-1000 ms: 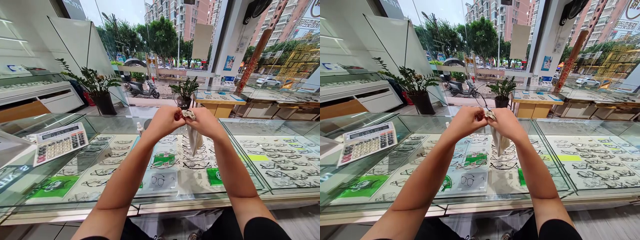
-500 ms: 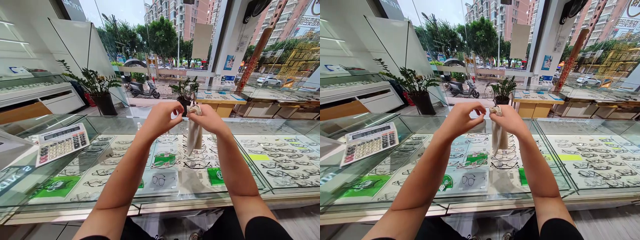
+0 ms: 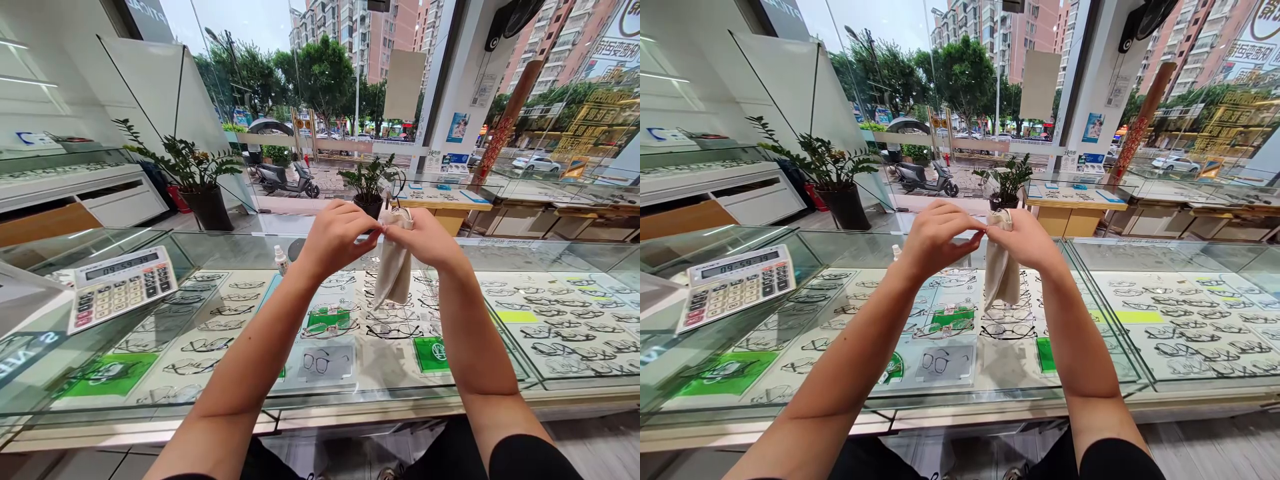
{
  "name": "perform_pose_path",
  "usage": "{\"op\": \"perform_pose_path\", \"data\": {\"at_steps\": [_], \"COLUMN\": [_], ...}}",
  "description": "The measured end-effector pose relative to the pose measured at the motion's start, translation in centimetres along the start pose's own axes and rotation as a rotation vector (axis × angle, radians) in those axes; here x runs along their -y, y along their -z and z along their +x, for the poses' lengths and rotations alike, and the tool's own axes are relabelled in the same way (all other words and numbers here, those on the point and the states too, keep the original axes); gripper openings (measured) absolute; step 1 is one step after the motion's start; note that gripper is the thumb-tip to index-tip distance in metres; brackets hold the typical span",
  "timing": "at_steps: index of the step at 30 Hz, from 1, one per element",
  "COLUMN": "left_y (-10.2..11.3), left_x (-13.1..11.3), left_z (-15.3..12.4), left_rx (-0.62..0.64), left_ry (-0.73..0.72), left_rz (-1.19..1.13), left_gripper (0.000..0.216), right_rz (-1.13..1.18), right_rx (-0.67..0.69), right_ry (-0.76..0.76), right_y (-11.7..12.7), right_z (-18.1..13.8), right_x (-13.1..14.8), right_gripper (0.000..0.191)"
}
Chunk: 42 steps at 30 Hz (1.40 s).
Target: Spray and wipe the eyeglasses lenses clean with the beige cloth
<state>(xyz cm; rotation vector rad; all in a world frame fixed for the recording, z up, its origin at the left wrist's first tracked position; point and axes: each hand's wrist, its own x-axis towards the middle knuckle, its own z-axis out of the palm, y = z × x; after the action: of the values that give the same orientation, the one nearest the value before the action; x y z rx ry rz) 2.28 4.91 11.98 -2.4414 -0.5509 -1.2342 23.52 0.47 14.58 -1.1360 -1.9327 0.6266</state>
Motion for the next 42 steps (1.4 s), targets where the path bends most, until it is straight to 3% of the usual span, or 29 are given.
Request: {"op": "perform_pose_path", "data": {"at_steps": [11, 18, 22, 29, 36, 42], "left_y": [-0.7, -1.1, -1.6, -2.3, -2.7, -1.8], "left_x": [-0.4, -0.3, -0.6, -2.0, -1.9, -1.1], "left_z": [0.0, -0.3, -0.4, -0.3, 0.1, 0.4], "left_rx": [-0.060, -0.006, -0.063, -0.215, -0.127, -0.071], "left_ry": [-0.106, -0.092, 0.009, 0.258, 0.532, 0.546], "left_rz": [0.045, 0.010, -0.071, -0.443, -0.828, -0.886], "left_gripper": [0.015, 0.007, 0.007, 0.005, 0.008, 0.017], "right_rz": [-0.090, -0.169, -0.150, -0.178, -0.193, -0.162], "right_rx": [0.048, 0.124, 0.118, 0.058, 0.049, 0.008], "right_ry": [-0.035, -0.013, 0.030, 0.128, 0.163, 0.136], "right_y": [1.0, 1.0, 0.9, 1.0, 1.1, 0.7], "right_z": [-0.7, -0.6, -0.5, -0.6, -0.6, -0.3], "right_x": [0.6, 0.8, 0.8, 0.9, 1.0, 0.7], "right_gripper": [0.019, 0.020, 0.016, 0.009, 0.012, 0.015]}}
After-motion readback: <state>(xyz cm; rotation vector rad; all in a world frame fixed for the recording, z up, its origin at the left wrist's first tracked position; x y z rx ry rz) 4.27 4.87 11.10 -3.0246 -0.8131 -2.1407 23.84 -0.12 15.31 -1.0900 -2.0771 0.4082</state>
